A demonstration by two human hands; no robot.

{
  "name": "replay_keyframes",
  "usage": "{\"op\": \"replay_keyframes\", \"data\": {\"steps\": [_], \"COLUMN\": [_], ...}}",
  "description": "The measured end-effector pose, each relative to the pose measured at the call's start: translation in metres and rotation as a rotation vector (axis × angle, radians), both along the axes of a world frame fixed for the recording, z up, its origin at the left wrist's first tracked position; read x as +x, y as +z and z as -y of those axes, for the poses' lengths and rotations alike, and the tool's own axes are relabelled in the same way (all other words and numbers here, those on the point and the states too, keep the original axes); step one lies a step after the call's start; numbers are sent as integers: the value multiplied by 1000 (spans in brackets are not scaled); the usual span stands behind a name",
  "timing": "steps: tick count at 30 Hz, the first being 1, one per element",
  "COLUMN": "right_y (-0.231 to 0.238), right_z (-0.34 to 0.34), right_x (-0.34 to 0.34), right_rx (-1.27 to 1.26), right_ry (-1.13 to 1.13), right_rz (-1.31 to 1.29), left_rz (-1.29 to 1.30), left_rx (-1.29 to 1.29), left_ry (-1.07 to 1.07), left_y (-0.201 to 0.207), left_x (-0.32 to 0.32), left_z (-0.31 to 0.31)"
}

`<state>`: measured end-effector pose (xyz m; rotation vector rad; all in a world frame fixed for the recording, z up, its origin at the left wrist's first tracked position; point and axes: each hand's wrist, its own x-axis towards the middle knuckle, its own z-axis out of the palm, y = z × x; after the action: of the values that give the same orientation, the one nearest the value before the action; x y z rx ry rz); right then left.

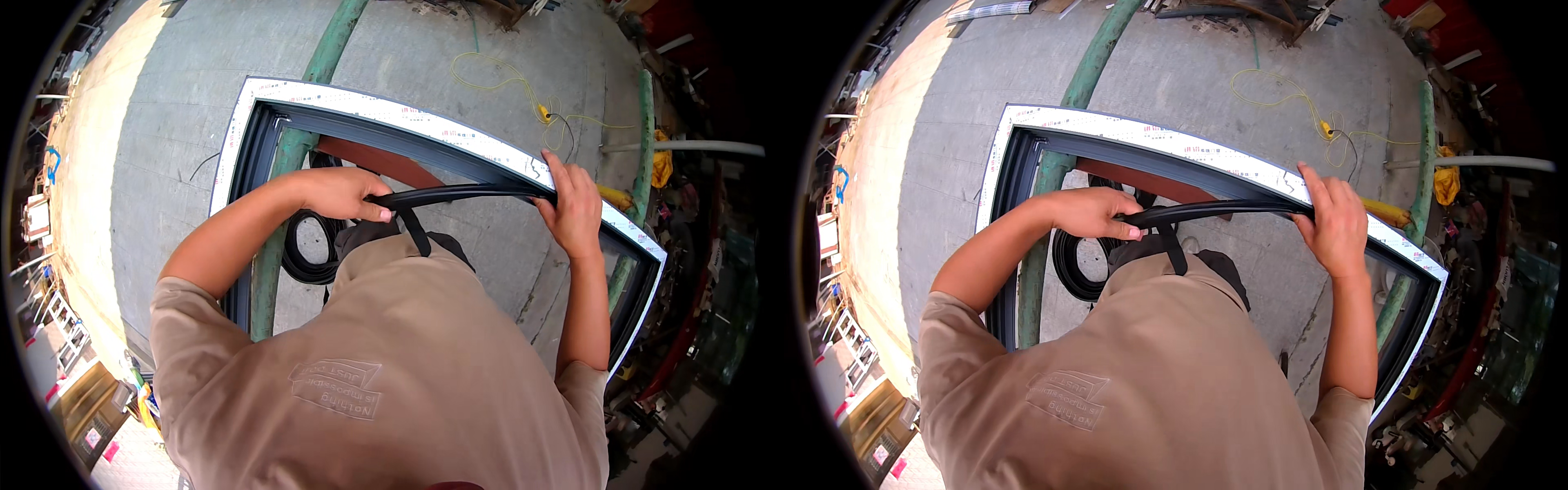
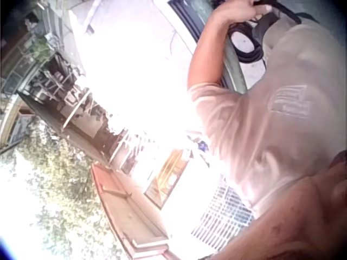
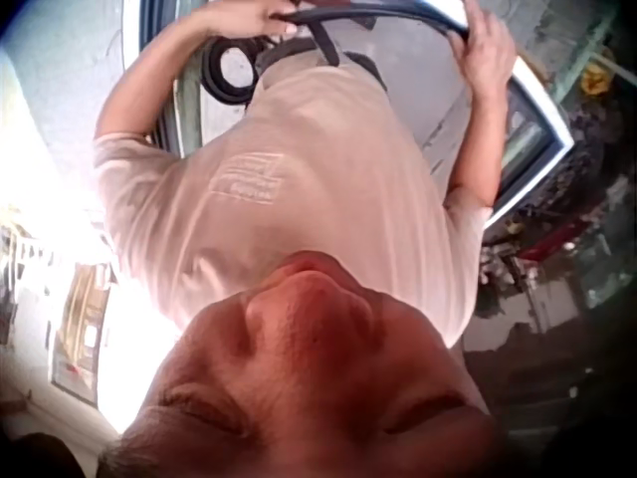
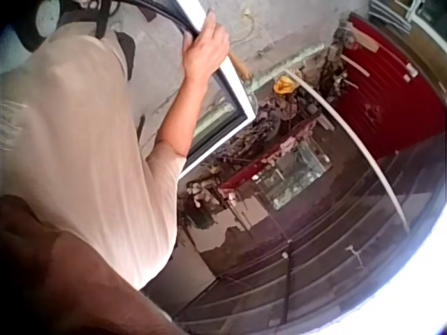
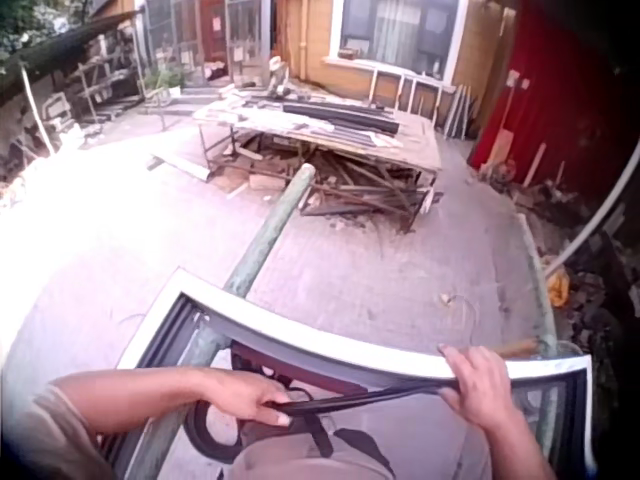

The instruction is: The person installs a black rubber seal into the groove of a white window frame using their hands and then trims the excess with shears.

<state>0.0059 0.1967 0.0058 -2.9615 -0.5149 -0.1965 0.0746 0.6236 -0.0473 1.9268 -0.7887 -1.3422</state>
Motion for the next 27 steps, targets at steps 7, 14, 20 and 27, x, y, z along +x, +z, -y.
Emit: {"op": "replay_keyframes", "data": {"steps": [7,14,20,27], "right_y": [-2,-2,-4,-8], "right_z": [-1,2,6,6], "right_x": [-4,-2,-4,-5], "right_rx": [-9,20,35,49], "right_ry": [-33,18,20,25], "right_rz": [26,51,90,104], "left_rz": [-5,865,966,963], "left_rx": [-94,-89,-9,59], "left_ry": [400,420,256,209], "left_y": [49,12,2,7], "left_x": [23,-8,-7,-16], "left_z": [0,21,27,36]}}
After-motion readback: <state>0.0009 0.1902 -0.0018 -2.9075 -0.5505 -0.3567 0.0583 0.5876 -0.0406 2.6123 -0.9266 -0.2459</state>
